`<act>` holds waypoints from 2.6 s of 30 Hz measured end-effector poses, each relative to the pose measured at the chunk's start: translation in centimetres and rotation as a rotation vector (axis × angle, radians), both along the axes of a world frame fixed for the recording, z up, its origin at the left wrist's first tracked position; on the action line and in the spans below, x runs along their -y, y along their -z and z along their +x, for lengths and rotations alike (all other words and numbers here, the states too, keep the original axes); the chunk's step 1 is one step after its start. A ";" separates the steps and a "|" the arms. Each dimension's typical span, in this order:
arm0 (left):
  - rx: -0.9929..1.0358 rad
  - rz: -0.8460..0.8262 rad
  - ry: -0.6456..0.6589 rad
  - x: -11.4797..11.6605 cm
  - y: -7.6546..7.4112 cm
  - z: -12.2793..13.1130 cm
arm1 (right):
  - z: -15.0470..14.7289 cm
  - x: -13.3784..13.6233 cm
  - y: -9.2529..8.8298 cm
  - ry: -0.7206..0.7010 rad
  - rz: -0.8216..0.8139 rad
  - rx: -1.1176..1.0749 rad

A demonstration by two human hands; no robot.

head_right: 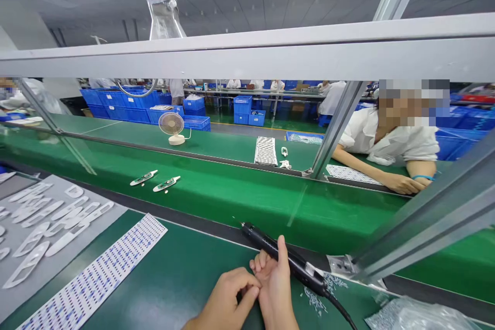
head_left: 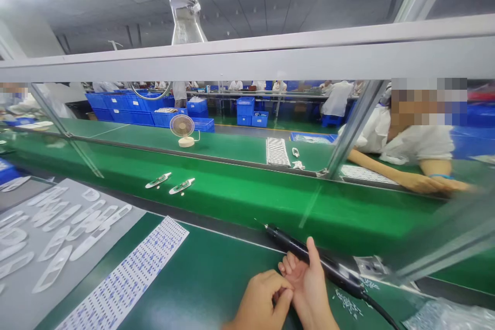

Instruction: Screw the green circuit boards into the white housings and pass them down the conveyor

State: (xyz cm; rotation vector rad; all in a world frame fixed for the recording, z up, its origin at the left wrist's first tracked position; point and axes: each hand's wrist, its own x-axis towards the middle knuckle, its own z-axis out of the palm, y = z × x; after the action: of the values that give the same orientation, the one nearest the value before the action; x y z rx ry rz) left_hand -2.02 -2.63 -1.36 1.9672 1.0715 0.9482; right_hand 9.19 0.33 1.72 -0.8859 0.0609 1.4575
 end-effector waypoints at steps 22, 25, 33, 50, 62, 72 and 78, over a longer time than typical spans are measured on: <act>-0.672 -0.218 -0.625 -23.8 -6.6 -20.9 | 0.3 -0.2 1.5 0.077 0.205 0.129; -0.525 -0.196 -0.609 -23.6 -7.4 -19.3 | 0.5 0.2 1.0 0.043 0.322 0.190; 0.045 -0.290 -0.494 -14.8 -4.2 -8.3 | 3.2 -0.8 -1.7 0.670 0.201 0.630; -0.332 0.181 -0.037 -3.4 -0.7 -2.0 | 2.6 0.3 -6.9 0.461 0.423 0.954; -0.305 0.170 0.113 -3.5 -0.7 -2.1 | 1.1 0.2 -6.0 0.360 0.407 1.031; -0.317 0.173 0.112 -3.4 -0.5 -2.1 | 1.1 -0.1 -5.2 0.301 0.437 1.051; -0.297 0.190 0.117 -3.5 -0.2 -2.1 | 1.1 -0.1 -5.3 0.200 0.433 1.101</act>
State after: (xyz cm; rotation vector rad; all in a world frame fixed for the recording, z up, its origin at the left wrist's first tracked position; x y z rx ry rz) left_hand -4.09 0.87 -1.13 2.3556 1.0416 0.7322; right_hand 10.29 0.47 7.00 -1.1589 -0.9207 0.6068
